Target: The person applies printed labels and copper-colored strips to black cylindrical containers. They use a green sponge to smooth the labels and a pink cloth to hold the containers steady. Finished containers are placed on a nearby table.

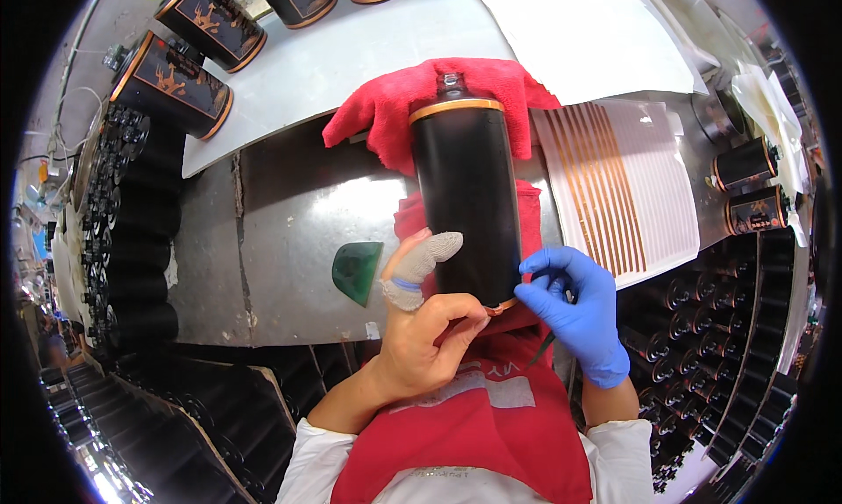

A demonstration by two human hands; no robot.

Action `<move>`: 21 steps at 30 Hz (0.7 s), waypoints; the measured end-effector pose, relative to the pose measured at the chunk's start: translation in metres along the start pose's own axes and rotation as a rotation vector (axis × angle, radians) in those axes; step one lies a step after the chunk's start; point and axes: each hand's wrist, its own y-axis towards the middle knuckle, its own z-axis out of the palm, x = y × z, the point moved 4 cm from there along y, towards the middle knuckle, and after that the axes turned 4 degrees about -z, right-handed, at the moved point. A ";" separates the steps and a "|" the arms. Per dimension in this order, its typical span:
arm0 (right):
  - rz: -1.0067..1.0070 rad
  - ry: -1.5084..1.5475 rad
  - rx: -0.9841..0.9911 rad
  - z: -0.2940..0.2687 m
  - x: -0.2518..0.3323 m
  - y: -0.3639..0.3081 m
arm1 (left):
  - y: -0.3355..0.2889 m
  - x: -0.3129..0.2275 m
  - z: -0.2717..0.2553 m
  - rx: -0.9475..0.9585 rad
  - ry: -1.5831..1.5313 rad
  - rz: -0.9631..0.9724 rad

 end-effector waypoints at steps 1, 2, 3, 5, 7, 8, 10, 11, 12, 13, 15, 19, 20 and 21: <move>-0.025 -0.017 0.000 0.001 0.002 -0.002 | -0.001 0.002 0.001 -0.004 -0.020 0.001; -0.050 -0.034 0.000 0.002 0.005 -0.004 | -0.002 0.003 0.002 -0.009 -0.039 -0.005; -0.075 -0.051 0.000 0.003 0.008 -0.005 | -0.002 0.004 0.003 -0.015 -0.059 -0.011; -0.108 -0.072 0.011 0.007 0.010 -0.007 | -0.004 0.006 0.005 -0.031 -0.160 -0.115; -0.137 -0.062 0.032 0.009 0.011 -0.008 | -0.006 0.004 0.006 -0.033 -0.226 -0.207; -0.144 -0.072 0.059 0.009 0.012 -0.009 | -0.005 0.004 0.006 -0.025 -0.210 -0.201; -0.155 -0.092 0.114 0.007 0.016 -0.011 | 0.001 0.000 0.002 0.021 0.016 0.014; -0.186 -0.130 0.119 0.007 0.017 -0.011 | 0.002 0.001 0.001 0.018 0.012 0.030; -0.216 -0.169 0.123 0.007 0.019 -0.012 | 0.002 0.001 0.001 0.016 0.009 0.046; -0.248 -0.205 0.128 0.008 0.020 -0.013 | 0.002 0.002 0.001 0.015 0.008 0.062; -0.187 -0.182 0.071 0.011 0.017 -0.014 | 0.000 0.005 0.000 0.007 -0.017 0.072; -0.113 -0.113 0.063 0.013 0.012 -0.016 | 0.001 0.008 0.000 0.018 -0.034 0.090; -0.164 -0.126 0.079 0.013 0.014 -0.016 | 0.000 0.009 0.000 0.013 -0.048 0.079; -0.216 -0.139 0.094 0.013 0.017 -0.016 | -0.001 0.010 0.001 0.007 -0.062 0.068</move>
